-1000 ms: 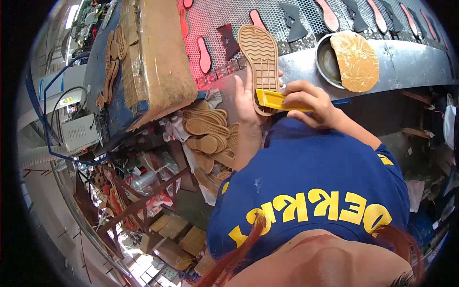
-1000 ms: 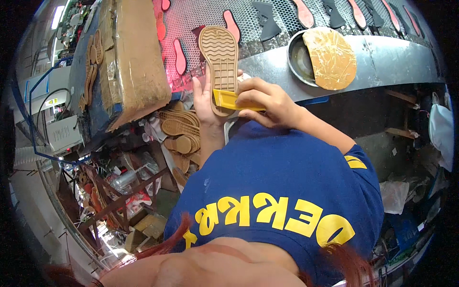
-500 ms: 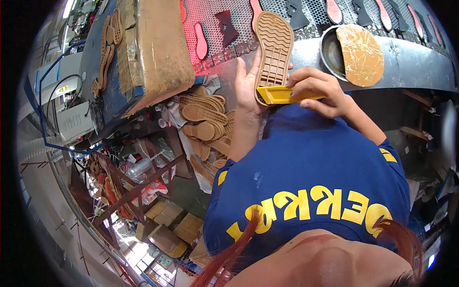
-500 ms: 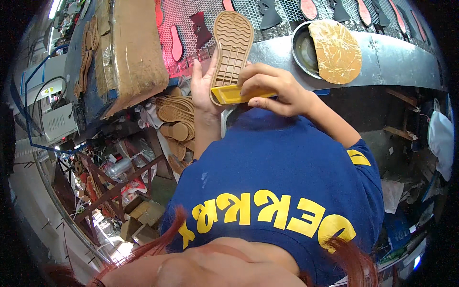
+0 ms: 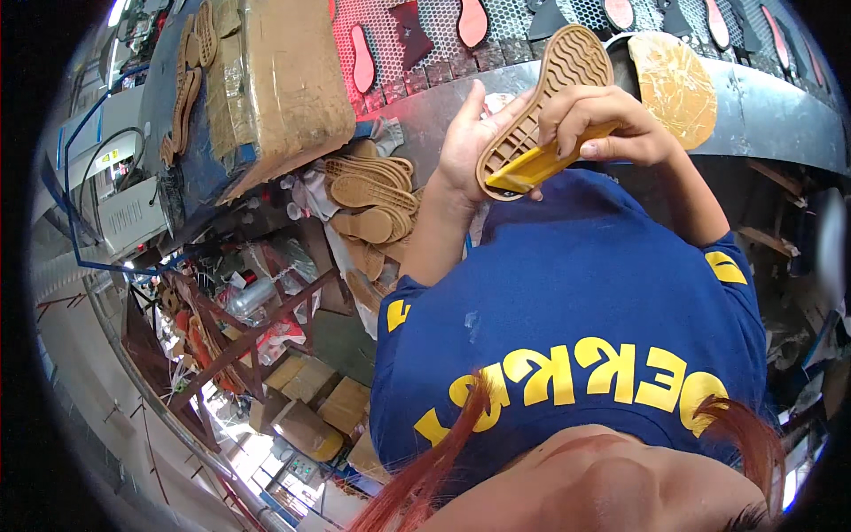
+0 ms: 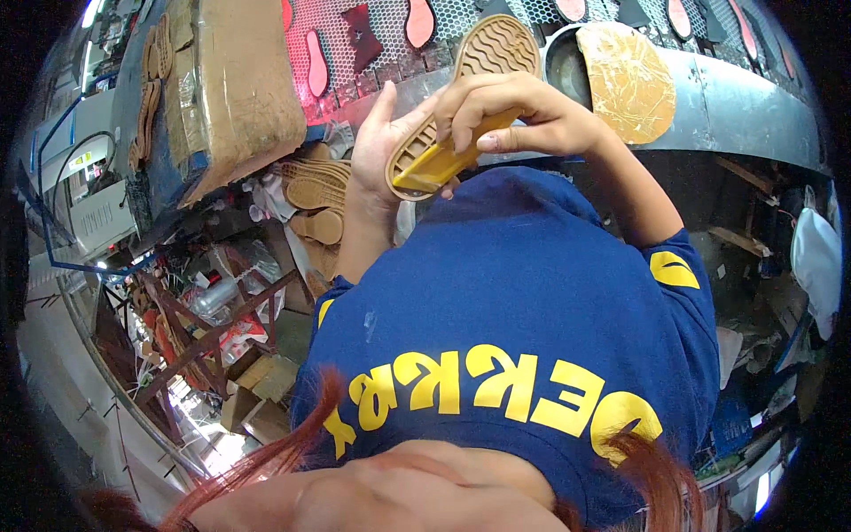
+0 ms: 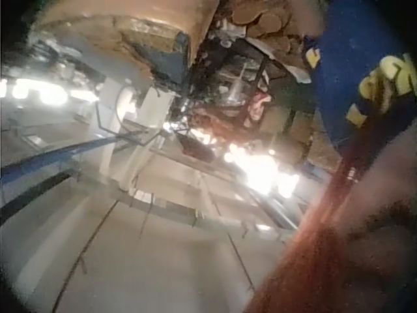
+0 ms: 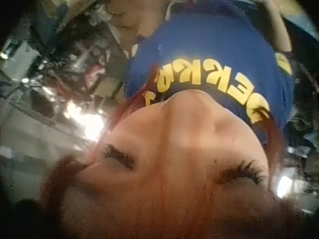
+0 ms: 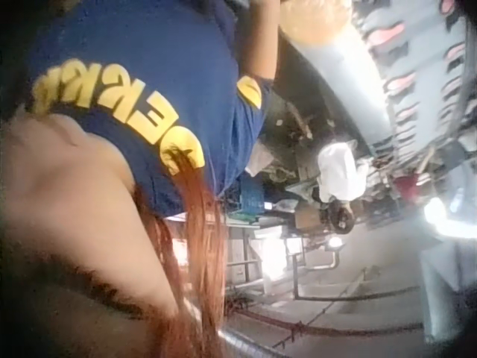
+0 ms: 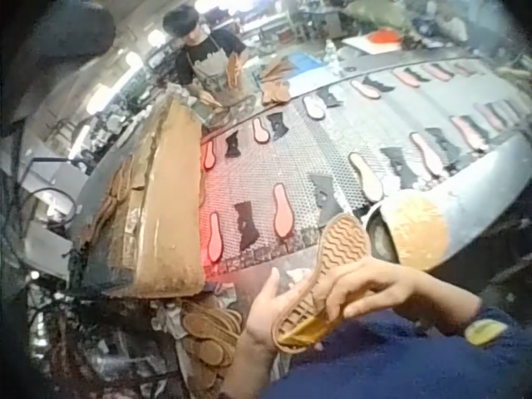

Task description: The person applies a yellow adhesive to the textured bottom of shoe soles using a yellow plastic scraper. They repeatedly dip the scraper into a metal container to gather the substance and spread it across the sole's surface. The person handles the soles one at a time, picking them up from a pile and placing them back down after application.

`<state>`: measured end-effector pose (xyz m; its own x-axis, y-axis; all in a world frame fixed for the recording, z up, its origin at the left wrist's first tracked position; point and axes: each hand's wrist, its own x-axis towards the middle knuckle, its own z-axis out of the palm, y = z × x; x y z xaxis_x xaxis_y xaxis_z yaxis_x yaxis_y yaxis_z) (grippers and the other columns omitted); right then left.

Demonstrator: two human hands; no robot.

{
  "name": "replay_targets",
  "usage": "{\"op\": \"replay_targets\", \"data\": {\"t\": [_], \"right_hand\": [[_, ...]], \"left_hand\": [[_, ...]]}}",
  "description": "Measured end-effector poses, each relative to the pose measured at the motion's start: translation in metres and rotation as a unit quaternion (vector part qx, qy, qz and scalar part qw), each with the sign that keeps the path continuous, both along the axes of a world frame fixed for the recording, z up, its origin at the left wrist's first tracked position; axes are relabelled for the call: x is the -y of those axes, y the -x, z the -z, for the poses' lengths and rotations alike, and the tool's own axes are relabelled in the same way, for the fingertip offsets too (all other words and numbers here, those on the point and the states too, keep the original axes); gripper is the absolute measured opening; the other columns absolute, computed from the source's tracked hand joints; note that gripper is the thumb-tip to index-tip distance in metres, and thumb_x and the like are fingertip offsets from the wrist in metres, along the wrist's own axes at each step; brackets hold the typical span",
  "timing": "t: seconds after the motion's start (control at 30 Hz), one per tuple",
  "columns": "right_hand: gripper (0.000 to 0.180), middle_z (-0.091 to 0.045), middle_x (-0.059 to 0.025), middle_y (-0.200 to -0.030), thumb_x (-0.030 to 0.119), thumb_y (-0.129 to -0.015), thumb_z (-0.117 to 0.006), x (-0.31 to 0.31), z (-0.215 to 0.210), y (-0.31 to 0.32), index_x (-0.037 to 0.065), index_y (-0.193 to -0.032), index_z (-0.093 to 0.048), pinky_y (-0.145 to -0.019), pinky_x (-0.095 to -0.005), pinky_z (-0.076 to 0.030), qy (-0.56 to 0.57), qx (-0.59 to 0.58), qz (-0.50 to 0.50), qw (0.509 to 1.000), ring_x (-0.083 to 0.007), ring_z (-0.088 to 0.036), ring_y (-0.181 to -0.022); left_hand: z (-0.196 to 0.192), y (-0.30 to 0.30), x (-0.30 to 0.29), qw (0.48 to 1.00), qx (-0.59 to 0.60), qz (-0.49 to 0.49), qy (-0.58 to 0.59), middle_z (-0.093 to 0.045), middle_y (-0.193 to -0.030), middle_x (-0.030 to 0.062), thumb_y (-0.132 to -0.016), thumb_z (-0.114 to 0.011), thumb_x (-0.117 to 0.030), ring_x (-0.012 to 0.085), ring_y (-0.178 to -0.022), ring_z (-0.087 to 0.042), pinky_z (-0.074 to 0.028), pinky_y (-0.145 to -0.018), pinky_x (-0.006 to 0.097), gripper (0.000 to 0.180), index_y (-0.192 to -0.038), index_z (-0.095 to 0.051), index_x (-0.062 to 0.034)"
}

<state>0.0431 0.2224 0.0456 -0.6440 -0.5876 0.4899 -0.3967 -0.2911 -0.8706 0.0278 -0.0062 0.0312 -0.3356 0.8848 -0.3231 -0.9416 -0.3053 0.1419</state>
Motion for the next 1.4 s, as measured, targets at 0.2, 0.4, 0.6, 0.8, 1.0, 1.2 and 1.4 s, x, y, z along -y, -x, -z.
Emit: {"op": "replay_targets", "data": {"t": [0.2,0.4,0.6,0.8,1.0,1.2,1.4], "right_hand": [[0.013,-0.065,-0.0144,-0.094,0.012,-0.087,-0.059,-0.017,-0.001,0.012,0.002,-0.081,-0.064,-0.087,-0.0384,-0.047,-0.013,-0.001,-0.020,1.000,-0.0272,-0.062,-0.093],[0.019,-0.061,-0.0101,-0.106,0.009,-0.095,-0.053,-0.063,0.063,-0.009,-0.002,-0.109,-0.060,-0.092,-0.0332,-0.046,0.245,0.166,0.324,0.899,-0.0181,-0.058,-0.103],[0.016,-0.065,-0.0092,-0.101,0.014,-0.093,-0.058,-0.088,0.169,-0.030,0.006,-0.104,-0.066,-0.077,-0.0345,-0.049,-0.200,0.153,0.584,0.771,-0.0207,-0.063,-0.090],[0.014,-0.056,-0.0103,-0.081,0.014,-0.085,-0.062,-0.060,0.219,-0.039,0.010,-0.098,-0.066,-0.063,-0.0405,-0.049,-0.488,-0.083,0.622,0.607,-0.0279,-0.059,-0.076],[0.016,-0.058,-0.0108,-0.085,0.011,-0.086,-0.062,-0.058,0.242,-0.037,0.011,-0.101,-0.067,-0.062,-0.0397,-0.051,-0.443,-0.022,0.643,0.625,-0.0283,-0.061,-0.070],[0.017,-0.066,-0.0123,-0.098,0.010,-0.093,-0.057,-0.064,0.229,-0.038,0.007,-0.109,-0.065,-0.069,-0.0315,-0.052,-0.171,0.156,0.609,0.759,-0.0241,-0.067,-0.078],[0.023,-0.065,-0.0129,-0.096,0.014,-0.099,-0.048,-0.065,0.204,-0.037,-0.003,-0.111,-0.059,-0.072,-0.0313,-0.054,0.272,0.365,0.446,0.771,-0.0205,-0.067,-0.076]], "left_hand": [[0.003,0.000,-0.003,0.994,-0.107,0.015,0.014,-0.053,-0.126,0.0247,-0.088,-0.010,-0.076,0.0385,-0.095,-0.065,-0.061,-0.058,0.048,0.089,-0.151,-0.017,-0.0139],[0.006,0.007,-0.002,0.973,-0.216,-0.048,0.070,-0.053,-0.124,0.0270,-0.100,-0.016,-0.054,0.0338,-0.091,-0.067,-0.062,-0.062,0.042,0.065,-0.151,-0.017,-0.0126],[0.007,-0.005,-0.009,0.877,-0.369,-0.261,0.164,-0.046,-0.134,0.0236,-0.094,-0.053,-0.007,0.0358,-0.119,-0.053,-0.049,-0.097,0.046,0.069,-0.151,-0.014,-0.0115],[0.013,0.001,0.002,0.811,-0.423,-0.291,0.280,-0.045,-0.126,0.0159,-0.076,-0.068,0.014,0.0326,-0.124,-0.049,-0.043,-0.103,0.045,0.108,-0.151,0.004,-0.0140],[0.016,0.007,0.019,0.814,-0.453,-0.257,0.257,-0.039,-0.137,0.0155,-0.077,-0.067,0.013,0.0322,-0.130,-0.042,-0.042,-0.106,0.046,0.105,-0.151,0.001,-0.0168],[0.020,0.007,0.042,0.830,-0.443,-0.297,0.161,-0.032,-0.146,0.0162,-0.070,-0.061,0.015,0.0396,-0.136,-0.033,-0.036,-0.108,0.055,0.110,-0.152,-0.001,-0.0274],[0.004,0.000,0.047,0.795,-0.474,-0.351,0.144,-0.031,-0.145,0.0187,-0.063,-0.054,0.010,0.0458,-0.136,-0.030,-0.036,-0.106,0.061,0.108,-0.152,-0.005,-0.0261]]}}
